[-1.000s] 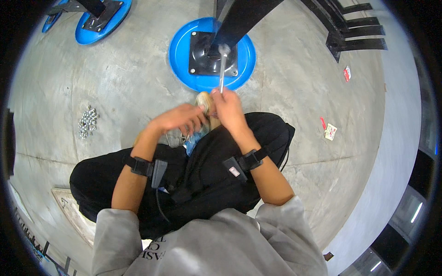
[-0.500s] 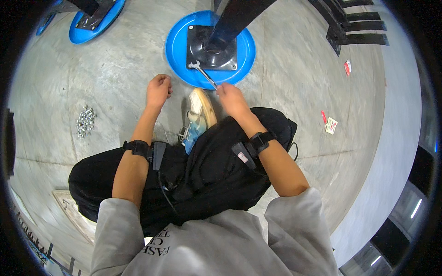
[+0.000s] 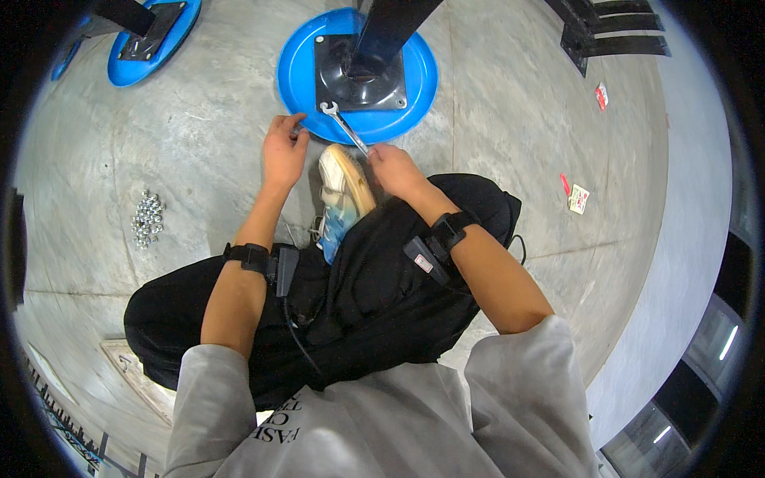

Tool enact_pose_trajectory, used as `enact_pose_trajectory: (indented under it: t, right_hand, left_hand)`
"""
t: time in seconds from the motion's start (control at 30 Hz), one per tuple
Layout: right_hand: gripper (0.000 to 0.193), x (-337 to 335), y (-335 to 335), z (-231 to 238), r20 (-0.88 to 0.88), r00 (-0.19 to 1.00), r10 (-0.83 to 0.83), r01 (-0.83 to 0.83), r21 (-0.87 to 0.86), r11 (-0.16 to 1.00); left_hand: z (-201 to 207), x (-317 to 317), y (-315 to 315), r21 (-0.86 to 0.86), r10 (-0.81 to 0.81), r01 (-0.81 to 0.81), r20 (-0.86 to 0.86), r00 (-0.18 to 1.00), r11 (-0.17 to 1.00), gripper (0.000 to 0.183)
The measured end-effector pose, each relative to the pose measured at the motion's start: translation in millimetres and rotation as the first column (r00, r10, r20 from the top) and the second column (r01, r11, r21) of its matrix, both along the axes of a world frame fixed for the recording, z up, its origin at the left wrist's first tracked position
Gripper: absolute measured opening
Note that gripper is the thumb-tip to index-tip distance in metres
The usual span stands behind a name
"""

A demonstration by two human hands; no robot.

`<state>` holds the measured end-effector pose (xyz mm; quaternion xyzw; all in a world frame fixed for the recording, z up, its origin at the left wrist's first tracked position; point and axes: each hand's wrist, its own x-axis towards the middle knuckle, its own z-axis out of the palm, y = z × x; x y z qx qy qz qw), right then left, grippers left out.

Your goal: The person aligns a metal leg onto a blue stool base and uses a wrench to tighten a bolt, securing the components together.

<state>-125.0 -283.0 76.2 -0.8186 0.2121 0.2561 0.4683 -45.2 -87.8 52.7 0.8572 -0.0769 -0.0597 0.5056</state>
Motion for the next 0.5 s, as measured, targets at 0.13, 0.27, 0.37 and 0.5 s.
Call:
enact_pose_trajectory:
  t: [0.13,0.27,0.37,0.5]
  right_hand:
    - [0.031,2,1,-5,0.072,0.990,0.121,-0.113,-0.114,0.987]
    - [0.032,4,-1,-3,0.078,0.992,0.102,-0.094,-0.102,0.990]
    - [0.034,9,3,10,-0.050,0.991,-0.121,0.121,-0.019,0.993]
    - [0.036,1,1,25,0.276,0.952,-0.135,0.190,-0.181,0.965]
  left_hand:
    - [1,-2,-2,0.040,-0.011,0.010,0.019,1.000,0.999,0.027]
    - [4,1,-5,0.055,0.005,-0.008,0.056,0.998,0.998,0.032]
    - [1,6,-6,-0.063,0.079,-0.074,0.070,0.994,0.995,0.031]
    - [-1,29,-14,-0.068,0.201,-0.208,-0.102,0.974,0.976,0.024]
